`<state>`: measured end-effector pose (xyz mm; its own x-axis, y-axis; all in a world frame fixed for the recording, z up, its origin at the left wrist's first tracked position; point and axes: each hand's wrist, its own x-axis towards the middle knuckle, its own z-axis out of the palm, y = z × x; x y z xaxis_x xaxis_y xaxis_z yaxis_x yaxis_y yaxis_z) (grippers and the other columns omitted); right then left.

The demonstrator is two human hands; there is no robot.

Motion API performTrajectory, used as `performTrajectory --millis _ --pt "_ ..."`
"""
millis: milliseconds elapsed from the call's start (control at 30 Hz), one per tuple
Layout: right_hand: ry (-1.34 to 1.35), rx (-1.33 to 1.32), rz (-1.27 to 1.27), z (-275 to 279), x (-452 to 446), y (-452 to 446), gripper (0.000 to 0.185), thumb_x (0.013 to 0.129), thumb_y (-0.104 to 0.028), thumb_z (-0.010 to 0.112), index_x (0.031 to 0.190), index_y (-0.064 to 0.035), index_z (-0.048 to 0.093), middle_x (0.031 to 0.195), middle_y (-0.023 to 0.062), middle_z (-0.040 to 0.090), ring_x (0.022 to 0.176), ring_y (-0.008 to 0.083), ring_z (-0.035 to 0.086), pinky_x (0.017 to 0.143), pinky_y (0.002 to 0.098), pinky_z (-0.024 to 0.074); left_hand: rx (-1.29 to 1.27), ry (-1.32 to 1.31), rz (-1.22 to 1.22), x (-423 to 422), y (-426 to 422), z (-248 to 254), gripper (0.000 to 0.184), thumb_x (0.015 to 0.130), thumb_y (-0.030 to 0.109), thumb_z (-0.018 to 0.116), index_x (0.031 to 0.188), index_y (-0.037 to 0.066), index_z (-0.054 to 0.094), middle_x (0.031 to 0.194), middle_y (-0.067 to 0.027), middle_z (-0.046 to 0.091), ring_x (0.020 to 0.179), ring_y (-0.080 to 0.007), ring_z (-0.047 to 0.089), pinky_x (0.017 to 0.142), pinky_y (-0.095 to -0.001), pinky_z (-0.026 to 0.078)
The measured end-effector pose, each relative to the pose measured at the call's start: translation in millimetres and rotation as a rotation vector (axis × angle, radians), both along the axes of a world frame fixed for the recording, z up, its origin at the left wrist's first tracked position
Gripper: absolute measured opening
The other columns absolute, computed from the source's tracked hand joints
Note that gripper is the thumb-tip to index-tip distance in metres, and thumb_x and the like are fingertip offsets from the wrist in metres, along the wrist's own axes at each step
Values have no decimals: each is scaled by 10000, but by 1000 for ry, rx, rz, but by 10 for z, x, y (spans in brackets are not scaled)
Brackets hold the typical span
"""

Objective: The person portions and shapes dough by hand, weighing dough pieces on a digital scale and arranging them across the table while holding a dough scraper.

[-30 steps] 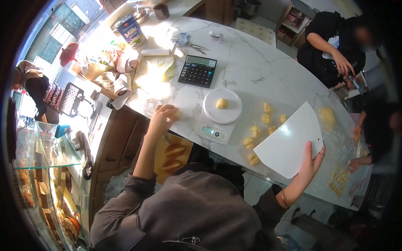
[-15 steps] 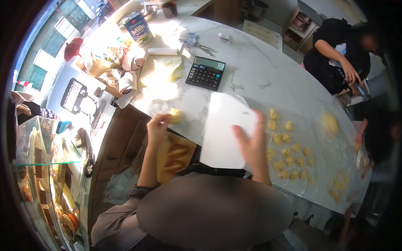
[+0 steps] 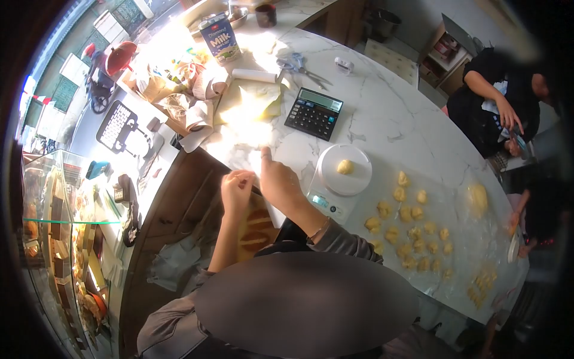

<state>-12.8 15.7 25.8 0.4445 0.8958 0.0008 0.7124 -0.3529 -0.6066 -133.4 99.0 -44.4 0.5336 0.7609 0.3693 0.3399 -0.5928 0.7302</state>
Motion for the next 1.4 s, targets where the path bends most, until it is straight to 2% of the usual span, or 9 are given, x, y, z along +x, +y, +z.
performTrajectory --millis 33,133,233,533,733,800,1067,1200,1400 --pt "-9 -39 15 12 -5 42 574 762 -99 572 1236 98 314 663 244 588 646 397 603 574 452 486 128 73 22 -15 10 2 110 738 14 650 842 -21 662 727 -124 633 652 -177 630 588 -253 489" --pt "-16 -158 39 133 -61 156 534 789 -100 532 1236 107 326 726 224 608 700 370 615 609 428 497 -373 24 47 -49 43 -37 126 722 29 652 832 -34 655 707 -127 617 630 -194 622 566 -265 482" --pt "-7 -222 15 186 -163 274 470 829 -101 483 1232 98 342 779 207 623 745 340 626 642 401 507 -311 14 45 -11 47 -41 142 709 28 647 834 -39 649 696 -127 615 628 -178 616 565 -260 477" --pt "-182 -84 -51 31 -223 675 457 808 -86 488 1217 76 364 743 180 638 681 295 649 598 380 524 -135 212 -103 125 207 -40 173 690 107 613 641 -45 548 670 -204 556 609 -362 537 582 -405 434" --pt "-59 -228 -76 70 194 586 535 815 -71 451 1296 91 282 761 218 631 737 316 647 629 399 521 -75 105 -132 151 151 -140 77 705 58 575 725 -16 580 656 -174 535 611 -328 531 603 -392 448" --pt "-46 -186 -152 -47 353 487 554 795 -86 504 1274 91 290 786 254 620 753 349 638 661 416 515 -131 119 -135 148 158 -182 111 741 80 594 807 -8 578 696 -139 583 638 -247 576 611 -328 464" --pt "142 470 -354 360 992 -321 563 759 -160 644 1186 43 340 912 272 597 839 395 606 731 410 489 -558 -87 -145 385 -52 440 205 756 89 670 890 -3 547 762 -82 633 684 -117 599 635 -232 473" --pt "171 666 -489 987 1232 -1277 471 802 -136 629 1176 12 385 1004 150 575 891 199 575 794 308 460 -530 -174 -364 781 -84 394 181 744 85 694 869 10 586 802 -60 639 691 -106 600 616 -232 477" --pt "91 742 -823 1362 869 -2449 459 822 -102 611 1217 8 404 1118 87 510 1013 156 487 899 277 374 -168 -118 -626 1384 -651 581 134 721 129 705 832 77 653 998 -34 577 758 -155 581 593 -270 465"
